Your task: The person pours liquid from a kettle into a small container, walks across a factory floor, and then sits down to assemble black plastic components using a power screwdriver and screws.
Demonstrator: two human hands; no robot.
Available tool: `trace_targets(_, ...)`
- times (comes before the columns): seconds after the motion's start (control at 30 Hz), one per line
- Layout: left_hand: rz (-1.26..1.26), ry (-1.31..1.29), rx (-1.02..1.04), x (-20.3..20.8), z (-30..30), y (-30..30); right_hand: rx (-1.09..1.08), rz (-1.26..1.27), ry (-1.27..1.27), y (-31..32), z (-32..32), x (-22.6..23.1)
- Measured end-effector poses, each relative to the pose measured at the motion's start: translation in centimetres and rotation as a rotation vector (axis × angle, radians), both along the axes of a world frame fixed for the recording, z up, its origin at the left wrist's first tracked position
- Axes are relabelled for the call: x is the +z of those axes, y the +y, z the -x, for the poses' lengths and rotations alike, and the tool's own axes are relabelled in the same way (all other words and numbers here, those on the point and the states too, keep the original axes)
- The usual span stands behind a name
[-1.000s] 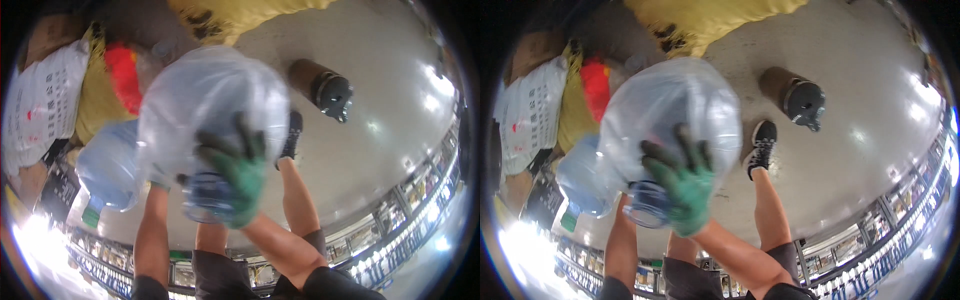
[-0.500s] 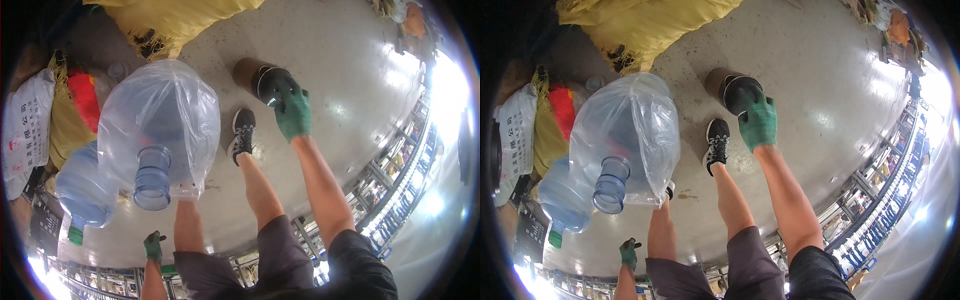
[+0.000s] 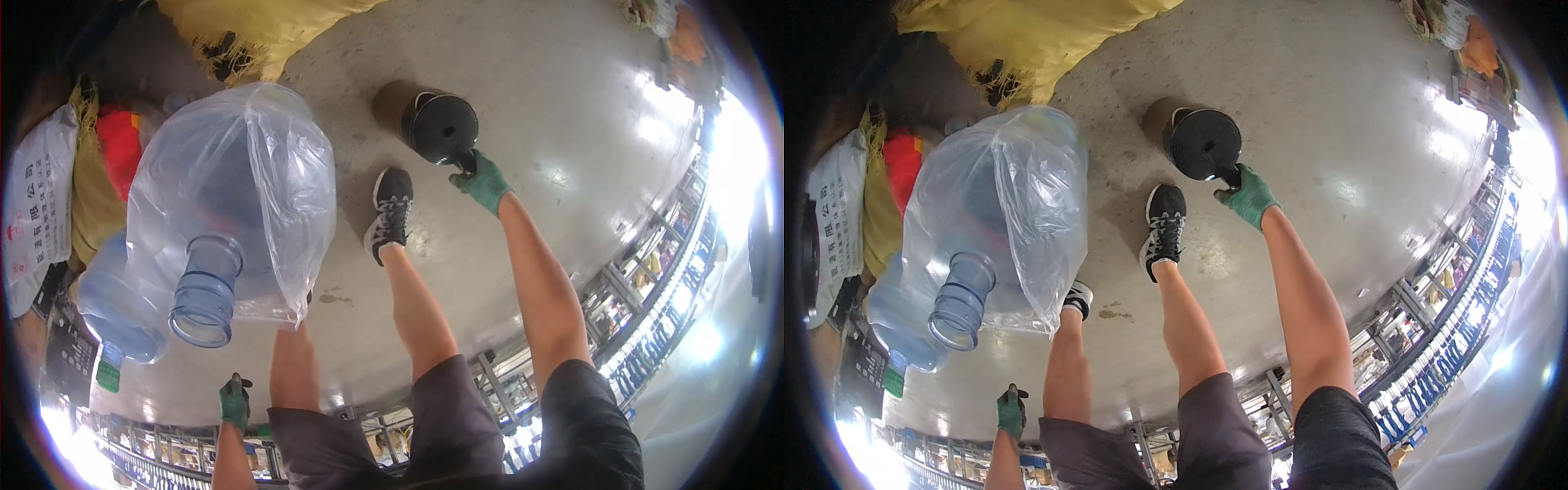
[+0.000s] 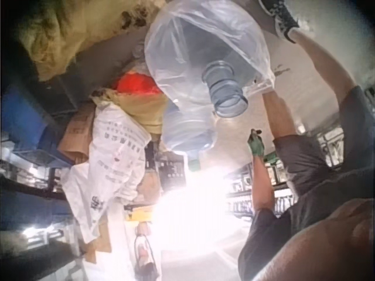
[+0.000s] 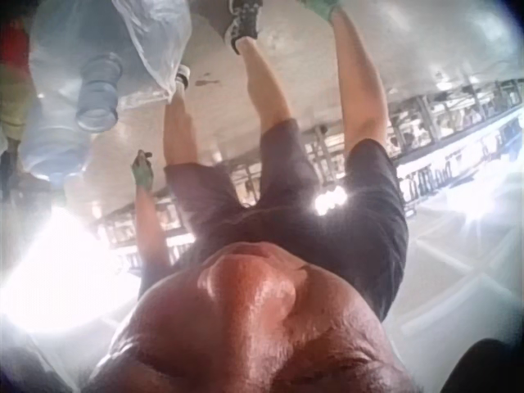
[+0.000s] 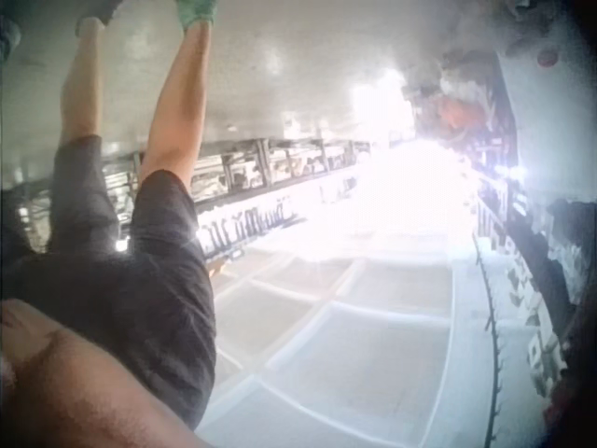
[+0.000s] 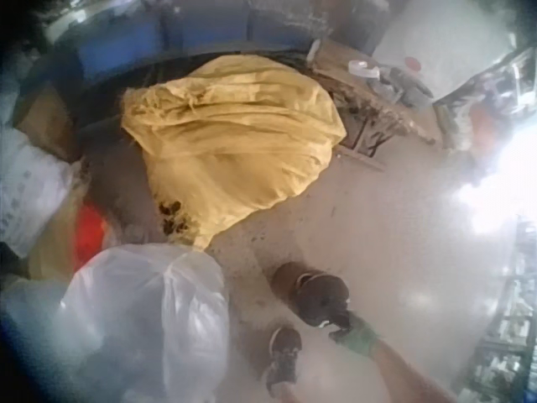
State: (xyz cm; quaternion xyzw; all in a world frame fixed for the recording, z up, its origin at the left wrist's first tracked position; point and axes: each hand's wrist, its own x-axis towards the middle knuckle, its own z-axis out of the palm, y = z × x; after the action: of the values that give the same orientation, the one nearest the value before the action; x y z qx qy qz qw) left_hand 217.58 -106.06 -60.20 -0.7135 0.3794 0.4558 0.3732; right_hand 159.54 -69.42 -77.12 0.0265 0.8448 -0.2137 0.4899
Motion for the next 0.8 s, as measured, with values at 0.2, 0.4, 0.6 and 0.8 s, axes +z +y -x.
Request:
trace_targets(0.2, -0.118, -0.031, 0.097, 1.2, -1.9, 0.8, -0.418, 0.271, -0.107, 0.6, -2.2, -2.5)
trace_targets(0.4, -0.005, -0.022, 0.229, 8.3, -7.0, 2.6, -0.530, 0.476, 0.027, -1.4, -7.0, 3.8)
trace_targets(0.6, -0.022, -0.161, 0.589, 24.7, -12.4, 12.0, -0.235, 0.228, 0.114, 1.6, -10.7, 21.0)
trace_targets(0.8, 0.081, -0.142, 0.951, 39.6, -18.7, 32.6, 0.157, 0.312, -0.006, -2.0, -10.4, 38.3)
